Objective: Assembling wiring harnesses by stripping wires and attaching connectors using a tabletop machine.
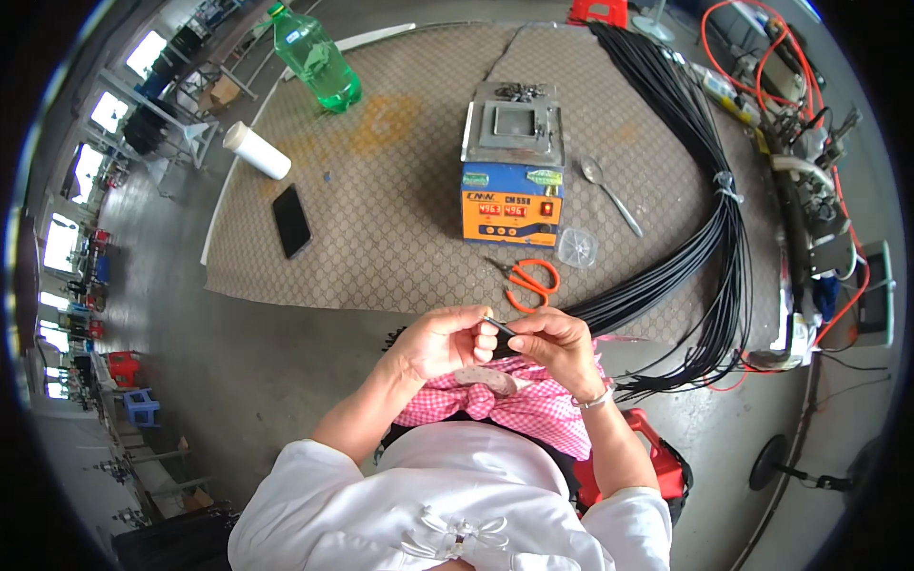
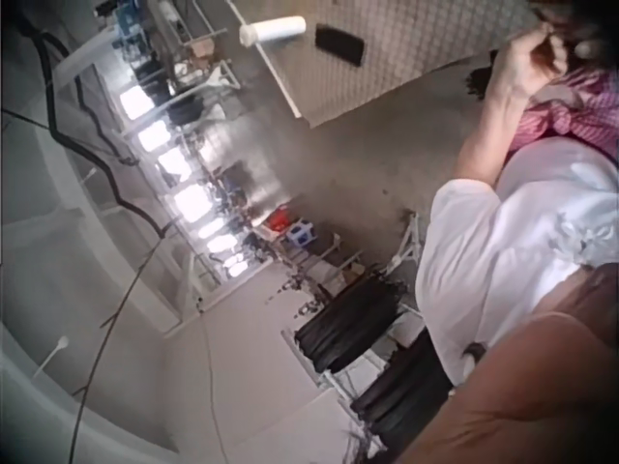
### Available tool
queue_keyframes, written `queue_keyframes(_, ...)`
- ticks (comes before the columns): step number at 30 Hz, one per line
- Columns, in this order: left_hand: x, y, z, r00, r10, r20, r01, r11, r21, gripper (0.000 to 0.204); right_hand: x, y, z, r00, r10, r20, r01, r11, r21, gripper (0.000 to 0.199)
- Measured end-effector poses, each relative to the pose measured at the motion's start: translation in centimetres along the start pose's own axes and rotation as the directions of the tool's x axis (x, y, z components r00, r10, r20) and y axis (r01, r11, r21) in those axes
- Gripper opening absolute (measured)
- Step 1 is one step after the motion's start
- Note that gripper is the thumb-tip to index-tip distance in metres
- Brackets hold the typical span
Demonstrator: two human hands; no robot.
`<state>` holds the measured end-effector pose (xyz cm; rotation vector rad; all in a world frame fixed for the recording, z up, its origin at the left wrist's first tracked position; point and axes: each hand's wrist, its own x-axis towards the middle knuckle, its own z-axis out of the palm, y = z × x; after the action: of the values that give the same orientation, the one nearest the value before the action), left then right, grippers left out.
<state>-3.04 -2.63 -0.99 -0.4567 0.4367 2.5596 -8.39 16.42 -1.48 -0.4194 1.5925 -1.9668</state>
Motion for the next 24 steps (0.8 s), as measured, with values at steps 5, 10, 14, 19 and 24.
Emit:
queue_keyframes(5, -0.2, 0.3, 0.4, 0.998, 0.069, -0.012, -0.069, 0.998, 0.010, 0.013, 0.3, -1.1, 0.2, 1.000, -0.014, -0.023, 0.011, 0.991, -0.131, 0.012)
queue_keyframes(10, -0.3, 1.2, 0.1, 0.992, 0.123, -0.004, -0.123, 0.992, -0.004, 0.014, 1.8, -2.9, 0.8, 0.993, -0.113, -0.031, 0.100, 0.957, -0.272, 0.012)
queue_keyframes(14, 0.1, 1.2, -1.9, 0.984, 0.175, -0.021, -0.174, 0.984, 0.043, 0.014, 3.7, -5.0, -0.2, 0.972, -0.204, -0.114, 0.148, 0.914, -0.377, 0.008)
queue_keyframes(19, -0.1, -1.6, -5.3, 0.989, 0.034, -0.141, -0.034, 0.999, 0.005, 0.011, 8.3, -7.9, -2.5, 0.900, -0.380, -0.213, 0.158, 0.740, -0.653, 0.011)
queue_keyframes(24, -0.4, -3.7, -6.5, 0.987, 0.031, -0.155, -0.016, 0.995, 0.096, 0.013, 14.1, -10.6, -4.1, 0.913, -0.342, -0.223, 0.074, 0.676, -0.733, 0.013)
